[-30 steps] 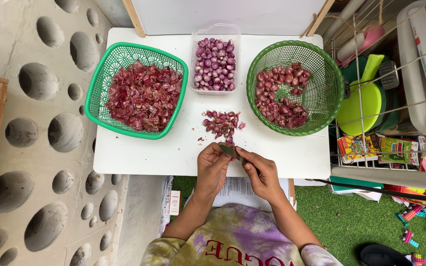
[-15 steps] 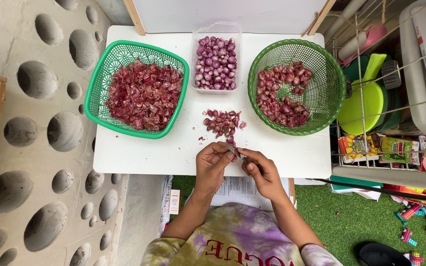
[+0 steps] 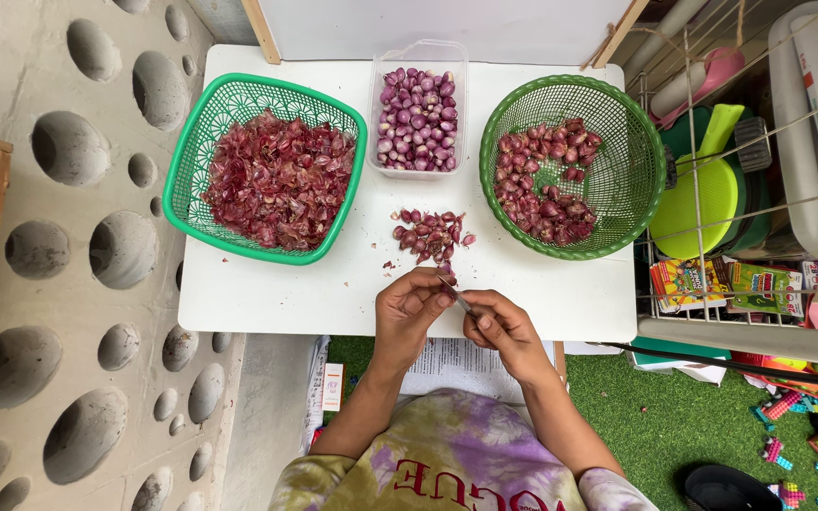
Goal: The person peels small red shallots one by one using a small knife. They remove the outer skins and place the peeled shallots into a clear plastic container while discarding the skins into a green basket. The process is repetitive and continues throughout the clip.
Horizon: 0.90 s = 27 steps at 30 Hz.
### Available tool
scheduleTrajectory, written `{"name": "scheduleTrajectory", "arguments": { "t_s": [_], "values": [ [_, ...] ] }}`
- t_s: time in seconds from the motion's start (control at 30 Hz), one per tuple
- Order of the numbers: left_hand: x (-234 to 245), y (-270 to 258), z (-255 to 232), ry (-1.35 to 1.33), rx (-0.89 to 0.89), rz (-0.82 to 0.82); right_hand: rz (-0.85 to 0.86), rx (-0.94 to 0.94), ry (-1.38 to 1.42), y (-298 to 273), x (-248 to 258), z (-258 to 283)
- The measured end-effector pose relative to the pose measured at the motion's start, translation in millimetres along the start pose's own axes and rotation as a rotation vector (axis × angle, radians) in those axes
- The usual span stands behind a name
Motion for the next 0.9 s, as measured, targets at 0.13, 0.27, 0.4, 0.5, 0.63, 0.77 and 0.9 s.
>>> {"name": "scheduleTrajectory", "arguments": {
  "t_s": [0.13,0.27,0.4,0.5,0.63,0.77,0.9],
  "values": [
    [-1,1,-6,0.05,0.013,0.021,-0.014,-0.037,0.116,3,0,-5],
    [-1,2,-8,0.088,0.028,0.049,-0.049,-0.094,0.232,2,2,-10],
    [-1,2,-4,0.077,0.063,0.056,-0.073,-0.098,0.273,2,4,-10],
    [0,2,-1,0.055,0.085,0.055,-0.08,-0.093,0.26,4,3,-9],
    [-1,1,-5,0.089,0.069,0.056,-0.065,-0.071,0.138,3,-2,1],
    [-1,2,-9,0.082,0.038,0.04,-0.053,0.015,-0.076,2,-10,15],
    [-2,1,-11,0.085,0.011,0.043,-0.126,0.052,-0.414,0,-11,23]
  ]
}}
Point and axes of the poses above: each hand's wrist, its own y-axis towards the middle knuckle, its own x-axis out of the back of the hand, z = x × y, the point moved 9 cm from there along y, towards the middle knuckle, and after that the axes turned 1 degree about -x, right-handed, at the moved point
